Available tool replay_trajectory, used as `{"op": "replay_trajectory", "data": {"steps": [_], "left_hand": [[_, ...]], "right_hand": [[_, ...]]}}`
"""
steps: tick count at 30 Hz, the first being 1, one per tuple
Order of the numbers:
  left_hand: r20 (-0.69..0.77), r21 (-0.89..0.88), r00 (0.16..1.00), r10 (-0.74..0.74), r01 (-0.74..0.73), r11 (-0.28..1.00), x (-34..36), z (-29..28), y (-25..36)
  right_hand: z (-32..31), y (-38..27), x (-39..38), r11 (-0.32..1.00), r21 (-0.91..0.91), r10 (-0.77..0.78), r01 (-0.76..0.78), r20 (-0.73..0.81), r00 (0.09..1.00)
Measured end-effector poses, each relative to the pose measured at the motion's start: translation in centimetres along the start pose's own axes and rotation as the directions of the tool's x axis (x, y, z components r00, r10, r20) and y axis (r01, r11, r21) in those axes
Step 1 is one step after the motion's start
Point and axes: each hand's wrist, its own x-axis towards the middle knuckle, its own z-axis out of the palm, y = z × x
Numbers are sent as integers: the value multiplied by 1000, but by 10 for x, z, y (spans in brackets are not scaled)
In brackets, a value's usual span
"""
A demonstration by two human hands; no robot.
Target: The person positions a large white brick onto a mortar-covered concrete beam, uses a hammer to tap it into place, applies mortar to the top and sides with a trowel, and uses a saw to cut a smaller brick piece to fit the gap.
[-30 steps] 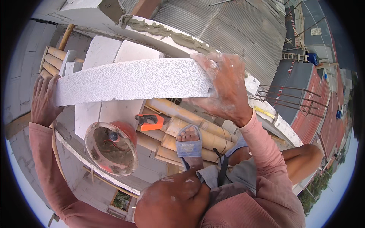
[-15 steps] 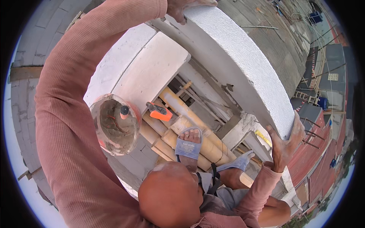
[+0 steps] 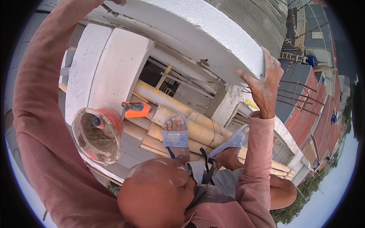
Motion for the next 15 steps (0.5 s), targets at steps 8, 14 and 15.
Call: {"op": "replay_trajectory", "data": {"steps": [8, 14, 15], "left_hand": [[-62, 27, 993, -101, 103, 994, -10, 0, 28], [-92, 33, 986, -138, 142, 989, -18, 1, 34], [-97, 30, 986, -138, 141, 990, -18, 3, 35]], "right_hand": [[-1, 17, 11, 999, 3, -46, 46, -31, 998], [-1, 16, 9, 999, -12, -30, 30, 6, 1000], [-1, 14, 6, 1000, -17, -18, 18, 2, 1000]]}}
